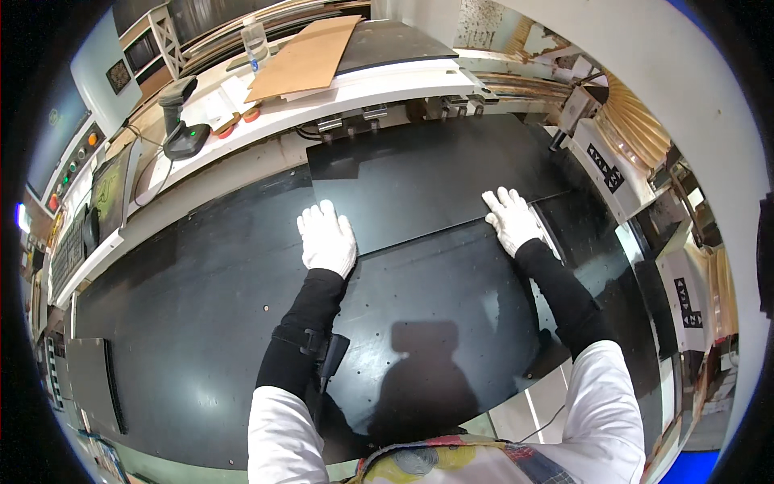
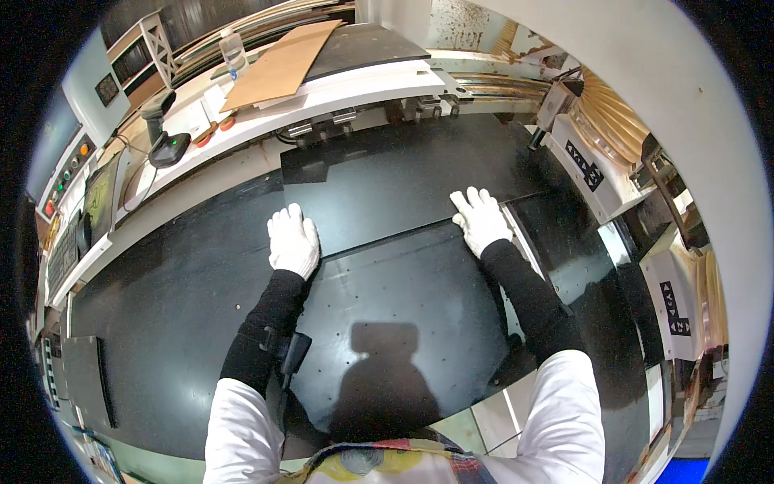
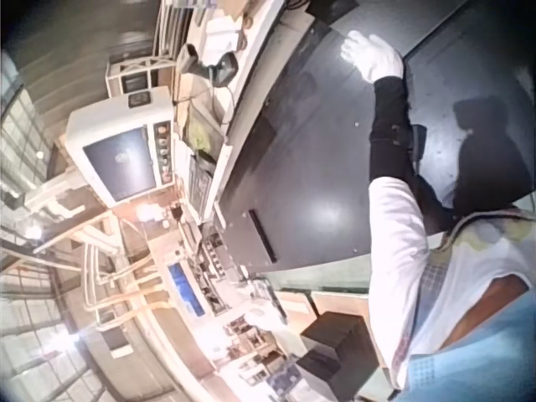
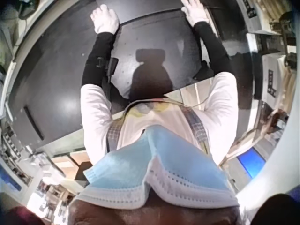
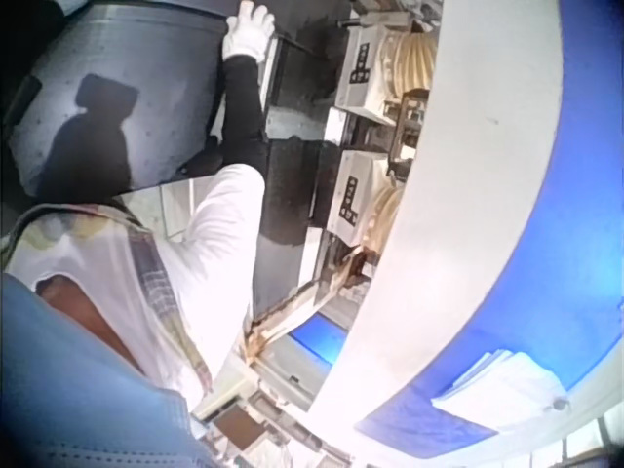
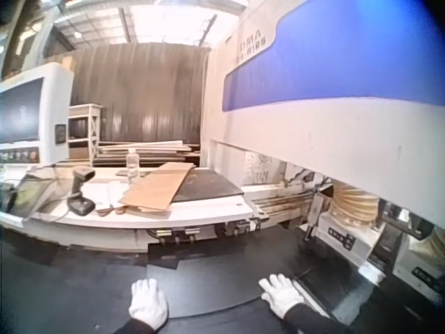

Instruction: Moving furniture panels from pallets to a workbench for finishing and edge trimming.

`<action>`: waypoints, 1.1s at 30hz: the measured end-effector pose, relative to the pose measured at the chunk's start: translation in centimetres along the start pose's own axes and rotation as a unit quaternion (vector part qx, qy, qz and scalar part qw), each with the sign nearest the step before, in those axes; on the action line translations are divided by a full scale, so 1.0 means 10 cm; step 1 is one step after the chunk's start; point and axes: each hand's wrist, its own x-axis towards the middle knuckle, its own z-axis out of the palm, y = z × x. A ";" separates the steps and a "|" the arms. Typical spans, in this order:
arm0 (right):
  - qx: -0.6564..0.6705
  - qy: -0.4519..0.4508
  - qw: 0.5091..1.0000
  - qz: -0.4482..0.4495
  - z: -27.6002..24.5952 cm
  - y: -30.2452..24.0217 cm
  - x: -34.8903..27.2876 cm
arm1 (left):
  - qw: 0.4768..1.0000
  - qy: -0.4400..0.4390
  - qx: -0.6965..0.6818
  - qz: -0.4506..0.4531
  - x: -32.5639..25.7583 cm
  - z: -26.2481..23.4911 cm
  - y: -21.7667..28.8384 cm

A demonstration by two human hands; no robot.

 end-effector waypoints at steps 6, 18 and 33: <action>-0.024 -0.010 1.000 0.009 0.07 0.26 -0.04 | 1.000 0.023 -0.006 0.017 0.08 0.11 0.21; -0.020 -0.010 1.000 0.014 0.10 0.35 -0.04 | 0.999 0.041 -0.013 -0.004 0.07 0.22 0.33; -0.028 -0.017 0.999 0.015 0.21 0.43 -0.02 | 1.000 0.005 -0.007 -0.026 0.11 0.15 0.34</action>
